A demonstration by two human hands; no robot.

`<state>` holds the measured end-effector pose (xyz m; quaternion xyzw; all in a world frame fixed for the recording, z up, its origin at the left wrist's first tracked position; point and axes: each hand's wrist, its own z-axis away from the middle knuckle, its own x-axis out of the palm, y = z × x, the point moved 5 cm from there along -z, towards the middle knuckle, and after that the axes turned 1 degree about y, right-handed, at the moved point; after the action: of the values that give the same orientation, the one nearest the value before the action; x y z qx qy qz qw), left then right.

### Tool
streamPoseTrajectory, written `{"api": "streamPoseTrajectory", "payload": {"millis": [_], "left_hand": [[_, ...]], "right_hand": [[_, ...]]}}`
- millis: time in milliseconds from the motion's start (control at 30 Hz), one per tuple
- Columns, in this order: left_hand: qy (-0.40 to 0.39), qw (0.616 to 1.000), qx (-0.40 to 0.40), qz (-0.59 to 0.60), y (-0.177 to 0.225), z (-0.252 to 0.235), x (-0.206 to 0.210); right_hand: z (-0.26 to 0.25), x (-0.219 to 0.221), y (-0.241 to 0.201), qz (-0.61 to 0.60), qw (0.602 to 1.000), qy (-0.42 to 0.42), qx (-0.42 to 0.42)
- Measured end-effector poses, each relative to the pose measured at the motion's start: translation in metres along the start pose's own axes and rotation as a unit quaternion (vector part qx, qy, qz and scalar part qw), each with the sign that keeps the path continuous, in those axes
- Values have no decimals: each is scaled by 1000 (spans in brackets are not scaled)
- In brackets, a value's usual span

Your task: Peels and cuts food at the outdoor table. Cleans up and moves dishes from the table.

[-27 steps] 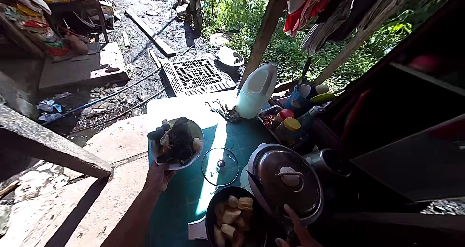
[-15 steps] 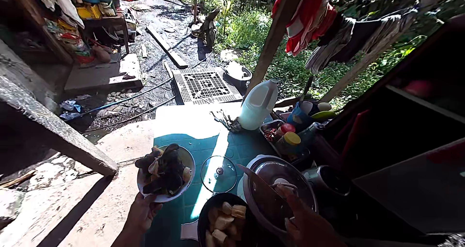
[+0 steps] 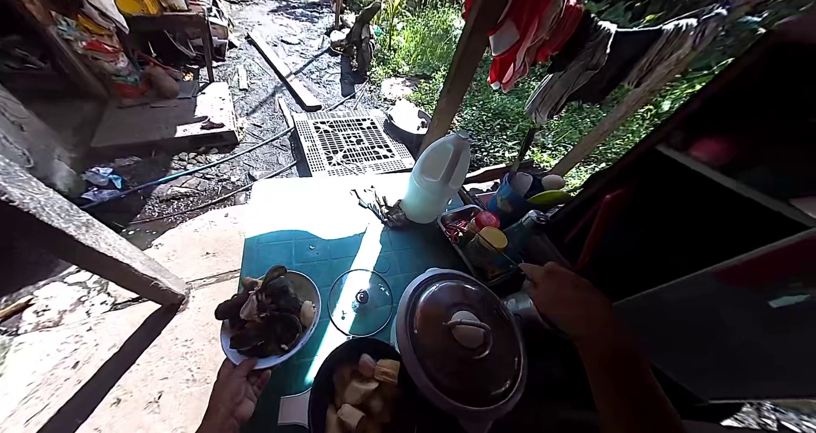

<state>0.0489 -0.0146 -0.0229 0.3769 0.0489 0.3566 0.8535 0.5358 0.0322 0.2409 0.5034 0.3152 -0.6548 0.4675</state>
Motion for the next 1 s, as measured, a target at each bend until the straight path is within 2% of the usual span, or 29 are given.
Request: {"api": "streamPoseTrajectory", "payload": {"millis": [100, 167, 300, 500, 667, 800, 900, 1000], "left_hand": [[16, 1000, 2, -14, -10, -1, 0], [20, 1000, 2, -15, -15, 0, -1], [9, 1000, 3, 12, -21, -6, -4], [15, 999, -2, 28, -26, -4, -8], [12, 999, -10, 36, -28, -4, -8], [22, 999, -23, 40, -26, -1, -6], [34, 998, -29, 33, -23, -5, -3], [35, 999, -20, 34, -19, -4, 0]], "right_hand": [[-55, 12, 0, 25, 995, -94, 22], [-87, 29, -5, 22, 992, -116, 31], [-142, 60, -16, 2, 993, -109, 52], [-209, 94, -28, -11, 997, -73, 19], [-235, 114, -27, -16, 999, -49, 12], [-254, 124, -34, 18, 996, -80, -30], [-242, 113, -44, 24, 995, -96, -18], [-219, 88, -55, 16, 992, -101, -70]]}}
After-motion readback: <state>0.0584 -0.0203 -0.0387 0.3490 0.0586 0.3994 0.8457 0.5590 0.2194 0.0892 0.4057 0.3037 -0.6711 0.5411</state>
